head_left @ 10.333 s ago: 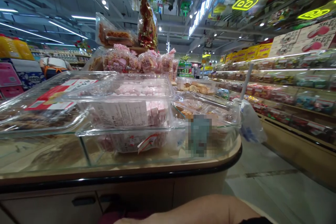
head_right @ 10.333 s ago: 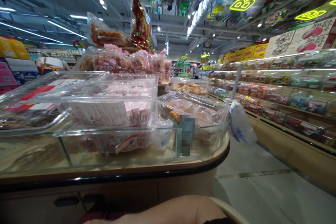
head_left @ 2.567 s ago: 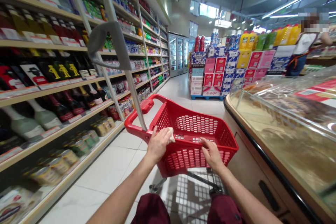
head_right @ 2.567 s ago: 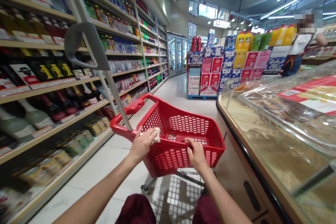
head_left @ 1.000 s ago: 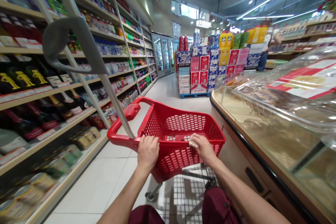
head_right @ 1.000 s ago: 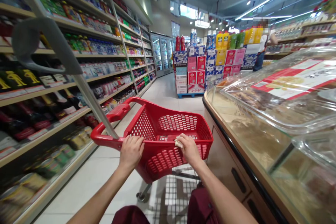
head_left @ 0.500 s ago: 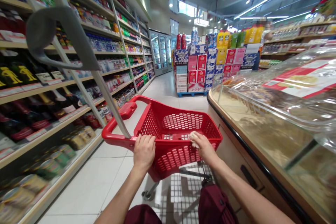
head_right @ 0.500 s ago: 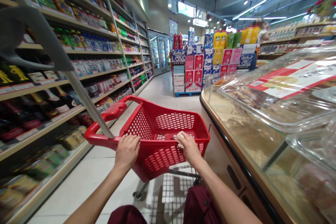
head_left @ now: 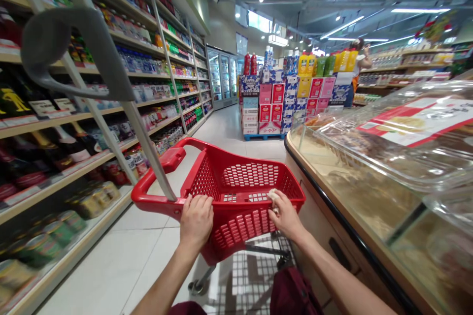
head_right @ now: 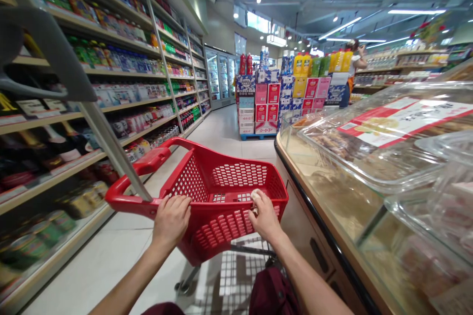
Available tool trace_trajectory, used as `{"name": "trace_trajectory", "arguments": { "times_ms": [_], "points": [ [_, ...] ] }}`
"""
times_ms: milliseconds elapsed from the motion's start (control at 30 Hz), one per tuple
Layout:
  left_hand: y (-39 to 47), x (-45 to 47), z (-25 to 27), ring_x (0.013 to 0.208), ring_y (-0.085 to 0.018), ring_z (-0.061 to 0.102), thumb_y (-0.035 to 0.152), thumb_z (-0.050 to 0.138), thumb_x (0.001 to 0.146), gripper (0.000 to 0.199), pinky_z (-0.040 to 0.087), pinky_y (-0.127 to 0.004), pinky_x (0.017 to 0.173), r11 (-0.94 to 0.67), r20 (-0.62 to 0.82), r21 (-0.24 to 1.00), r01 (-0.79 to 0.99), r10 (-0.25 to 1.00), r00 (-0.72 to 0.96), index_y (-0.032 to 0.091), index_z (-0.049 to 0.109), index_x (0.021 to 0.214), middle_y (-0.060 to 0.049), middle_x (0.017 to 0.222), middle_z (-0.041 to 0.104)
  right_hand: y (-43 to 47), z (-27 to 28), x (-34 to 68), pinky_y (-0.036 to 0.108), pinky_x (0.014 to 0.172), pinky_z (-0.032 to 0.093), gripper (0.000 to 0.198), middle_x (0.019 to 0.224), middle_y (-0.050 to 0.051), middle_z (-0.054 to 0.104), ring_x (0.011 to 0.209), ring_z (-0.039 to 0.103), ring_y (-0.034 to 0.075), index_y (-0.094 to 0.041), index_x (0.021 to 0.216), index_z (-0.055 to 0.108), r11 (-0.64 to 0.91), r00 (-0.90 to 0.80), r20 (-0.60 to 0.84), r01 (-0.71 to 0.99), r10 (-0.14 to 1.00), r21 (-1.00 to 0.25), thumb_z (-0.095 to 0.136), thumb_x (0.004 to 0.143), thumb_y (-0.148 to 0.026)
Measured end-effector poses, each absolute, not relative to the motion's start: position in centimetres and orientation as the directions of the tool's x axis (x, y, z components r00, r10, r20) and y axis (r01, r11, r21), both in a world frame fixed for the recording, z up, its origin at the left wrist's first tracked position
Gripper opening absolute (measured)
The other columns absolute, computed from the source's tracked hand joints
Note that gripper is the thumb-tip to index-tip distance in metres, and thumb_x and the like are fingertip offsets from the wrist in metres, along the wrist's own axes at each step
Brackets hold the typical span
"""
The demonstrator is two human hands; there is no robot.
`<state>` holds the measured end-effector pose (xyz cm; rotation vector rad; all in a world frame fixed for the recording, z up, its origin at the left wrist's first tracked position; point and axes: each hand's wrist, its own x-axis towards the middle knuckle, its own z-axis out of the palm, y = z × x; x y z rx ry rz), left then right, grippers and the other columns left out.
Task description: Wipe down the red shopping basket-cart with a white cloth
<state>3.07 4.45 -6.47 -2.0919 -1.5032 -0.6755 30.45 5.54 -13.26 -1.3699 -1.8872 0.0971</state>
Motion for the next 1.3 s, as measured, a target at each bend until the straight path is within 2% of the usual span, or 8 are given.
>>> {"name": "trace_trajectory", "arguments": {
  "times_ms": [100,233,500,667,833,1033,1200,1300],
  "points": [
    [4.4,3.0,-6.6,0.095,-0.022,0.054,0.018,0.04,0.08,0.026,0.03,-0.041,0.094,-0.309,0.646,-0.095,0.946,0.704,0.295,0.016,0.061,0.095,-0.007,0.097,0.065,6.0,-13.4,33.6,0.038,0.091,0.04,0.032,0.113,0.01,0.053,0.107,0.048,0.021,-0.018,0.098,0.058,0.332,-0.037,0.513,0.802,0.857,-0.497,0.045,0.069,-0.014],
    [4.3,3.4,-6.7,0.096,-0.022,0.054,0.019,0.04,0.08,0.026,0.03,-0.042,0.095,-0.305,0.649,-0.072,0.95,0.709,0.277,0.016,0.061,0.095,-0.007,0.097,0.065,6.3,-13.7,38.0,0.039,0.084,0.043,0.036,0.104,0.01,0.057,0.098,0.054,0.021,-0.017,0.091,0.057,0.151,0.184,0.531,0.837,0.827,-0.525,0.038,0.063,-0.008],
    [4.2,3.1,-6.5,0.098,-0.022,0.053,0.017,0.041,0.077,0.026,0.029,-0.042,0.096,-0.307,0.639,-0.059,0.95,0.72,0.272,0.017,0.06,0.096,-0.007,0.099,0.064,6.2,-14.2,34.8,0.039,0.091,0.038,0.056,0.116,0.006,0.053,0.11,0.046,0.019,-0.021,0.106,0.055,0.382,-0.108,0.547,0.825,0.83,-0.416,0.035,0.058,-0.001],
    [4.4,2.9,-6.9,0.1,-0.023,0.052,0.018,0.042,0.078,0.027,0.027,-0.043,0.097,-0.297,0.631,-0.077,0.952,0.724,0.277,0.016,0.06,0.097,-0.008,0.1,0.064,5.8,-13.8,36.6,0.037,0.086,0.041,0.049,0.105,0.007,0.058,0.1,0.052,0.02,-0.019,0.1,0.057,0.194,0.044,0.505,0.892,0.862,-0.408,0.035,0.059,-0.003],
    [4.6,2.7,-6.9,0.098,-0.023,0.053,0.019,0.04,0.08,0.027,0.029,-0.044,0.096,-0.301,0.639,-0.066,0.951,0.719,0.272,0.018,0.061,0.096,-0.007,0.099,0.064,5.4,-14.3,33.7,0.039,0.096,0.034,0.063,0.124,0.004,0.048,0.115,0.042,0.018,-0.023,0.116,0.049,0.383,-0.121,0.569,0.848,0.813,-0.367,0.033,0.059,-0.001],
    [4.5,2.9,-7.0,0.099,-0.023,0.053,0.019,0.039,0.081,0.028,0.029,-0.043,0.096,-0.302,0.644,-0.063,0.951,0.716,0.27,0.018,0.061,0.097,-0.007,0.101,0.064,5.8,-14.6,36.5,0.04,0.091,0.039,0.052,0.112,0.006,0.057,0.107,0.049,0.022,-0.02,0.108,0.055,0.165,0.107,0.528,0.882,0.842,-0.442,0.033,0.063,-0.005],
    [4.6,3.0,-7.1,0.099,-0.022,0.054,0.019,0.038,0.082,0.028,0.029,-0.043,0.096,-0.291,0.644,-0.069,0.954,0.718,0.265,0.019,0.062,0.096,-0.006,0.101,0.065,5.3,-14.9,33.4,0.041,0.099,0.031,0.065,0.127,0.004,0.045,0.12,0.036,0.018,-0.023,0.121,0.046,0.371,-0.095,0.559,0.835,0.824,-0.405,0.033,0.061,-0.001],
    [4.6,2.9,-7.1,0.1,-0.022,0.053,0.018,0.038,0.081,0.028,0.028,-0.042,0.096,-0.297,0.628,-0.08,0.952,0.726,0.279,0.019,0.061,0.098,-0.006,0.102,0.064,5.6,-15.0,34.8,0.04,0.095,0.035,0.058,0.121,0.007,0.051,0.114,0.043,0.02,-0.021,0.114,0.052,0.299,-0.025,0.557,0.863,0.83,-0.407,0.035,0.06,-0.003]
  ]
}}
